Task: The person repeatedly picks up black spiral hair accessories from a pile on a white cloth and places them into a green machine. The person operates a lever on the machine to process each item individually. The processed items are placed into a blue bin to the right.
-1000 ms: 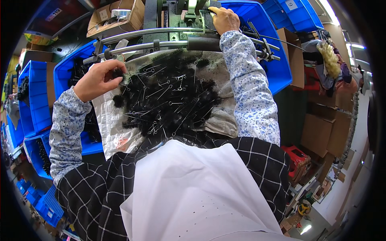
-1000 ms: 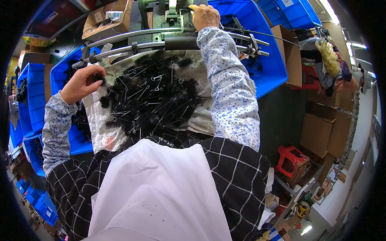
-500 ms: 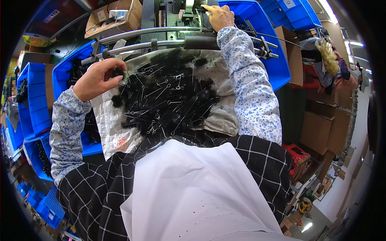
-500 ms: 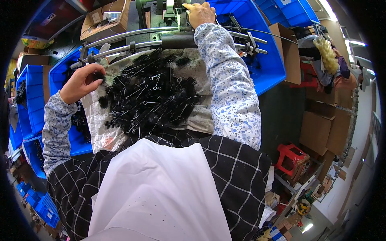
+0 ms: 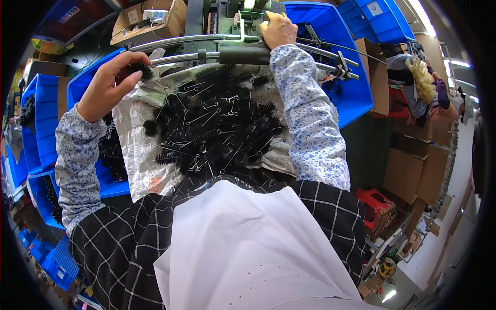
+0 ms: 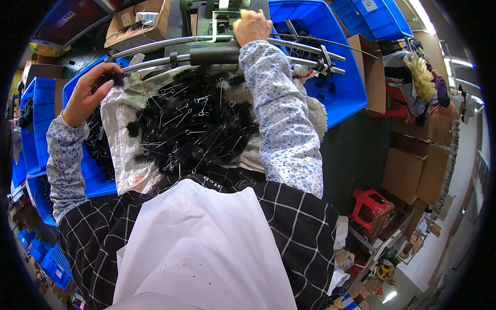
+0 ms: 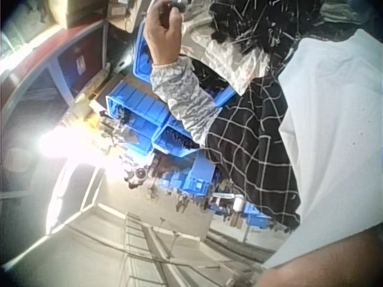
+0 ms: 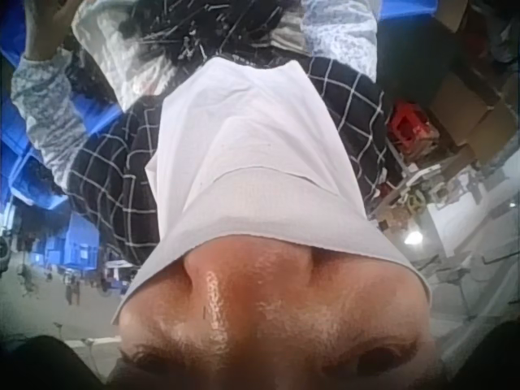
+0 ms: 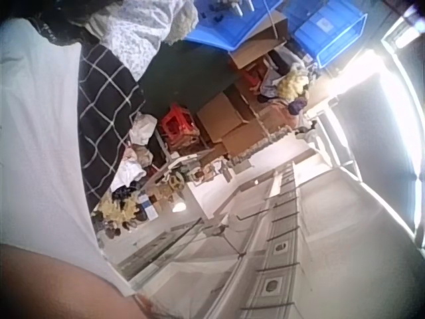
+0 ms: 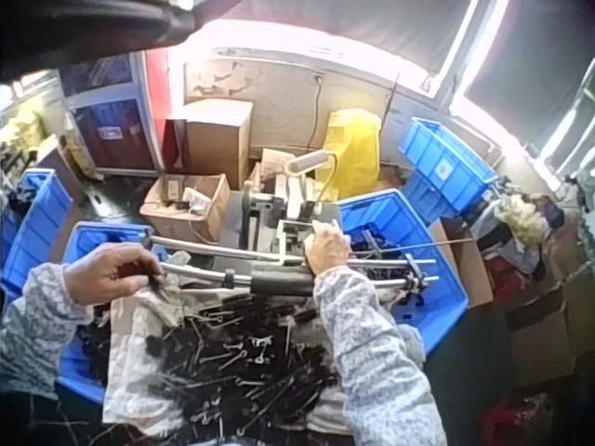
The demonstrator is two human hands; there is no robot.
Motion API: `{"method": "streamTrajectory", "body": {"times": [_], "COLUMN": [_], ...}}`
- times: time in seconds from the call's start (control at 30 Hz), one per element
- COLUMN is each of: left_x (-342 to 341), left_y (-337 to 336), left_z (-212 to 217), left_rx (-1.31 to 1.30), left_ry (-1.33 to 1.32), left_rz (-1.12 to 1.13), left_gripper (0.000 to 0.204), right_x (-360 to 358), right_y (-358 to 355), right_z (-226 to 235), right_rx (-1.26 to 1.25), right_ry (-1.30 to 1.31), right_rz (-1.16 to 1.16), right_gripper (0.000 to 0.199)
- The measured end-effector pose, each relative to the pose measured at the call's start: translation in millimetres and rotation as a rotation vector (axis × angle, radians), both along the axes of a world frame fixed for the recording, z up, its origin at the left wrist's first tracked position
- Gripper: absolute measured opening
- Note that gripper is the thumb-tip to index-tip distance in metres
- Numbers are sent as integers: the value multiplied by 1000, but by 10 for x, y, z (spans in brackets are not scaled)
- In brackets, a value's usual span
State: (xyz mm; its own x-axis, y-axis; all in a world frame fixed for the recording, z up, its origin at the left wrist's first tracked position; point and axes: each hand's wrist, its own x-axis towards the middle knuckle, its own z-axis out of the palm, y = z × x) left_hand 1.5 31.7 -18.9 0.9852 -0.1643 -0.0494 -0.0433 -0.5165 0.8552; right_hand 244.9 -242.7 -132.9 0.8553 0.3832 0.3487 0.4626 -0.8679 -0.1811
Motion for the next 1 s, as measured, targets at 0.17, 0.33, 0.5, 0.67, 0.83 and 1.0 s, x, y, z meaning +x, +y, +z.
{"method": "streamTrajectory", "body": {"times": [0.17, 0.33, 0.5, 0.67, 0.83, 1.0], "left_x": [73, 102, -9, 103, 278, 430], "left_y": [-70, -18, 139, -16, -207, -447], "left_z": [76, 62, 8, 42, -56, -182], "left_rx": [-7, 9, -13, -160, -102, -101], "left_ry": [-71, -42, -88, -83, -101, -141], "left_rz": [-15, -23, 17, -40, -149, -129], "left_gripper": [24, 25, 31, 31, 26, 29], "right_x": [-145, -93, 157, 454, 565, 468], "right_y": [215, 36, -321, -563, -609, -935], "right_z": [141, 131, -22, 192, 492, 711], "right_rx": [-56, -82, -33, -103, -284, -94], "right_ry": [36, -31, -107, 57, 249, -210], "right_rz": [-2, -20, 3, -91, -49, -12], "right_gripper": [37, 36, 28, 28, 26, 36]}}
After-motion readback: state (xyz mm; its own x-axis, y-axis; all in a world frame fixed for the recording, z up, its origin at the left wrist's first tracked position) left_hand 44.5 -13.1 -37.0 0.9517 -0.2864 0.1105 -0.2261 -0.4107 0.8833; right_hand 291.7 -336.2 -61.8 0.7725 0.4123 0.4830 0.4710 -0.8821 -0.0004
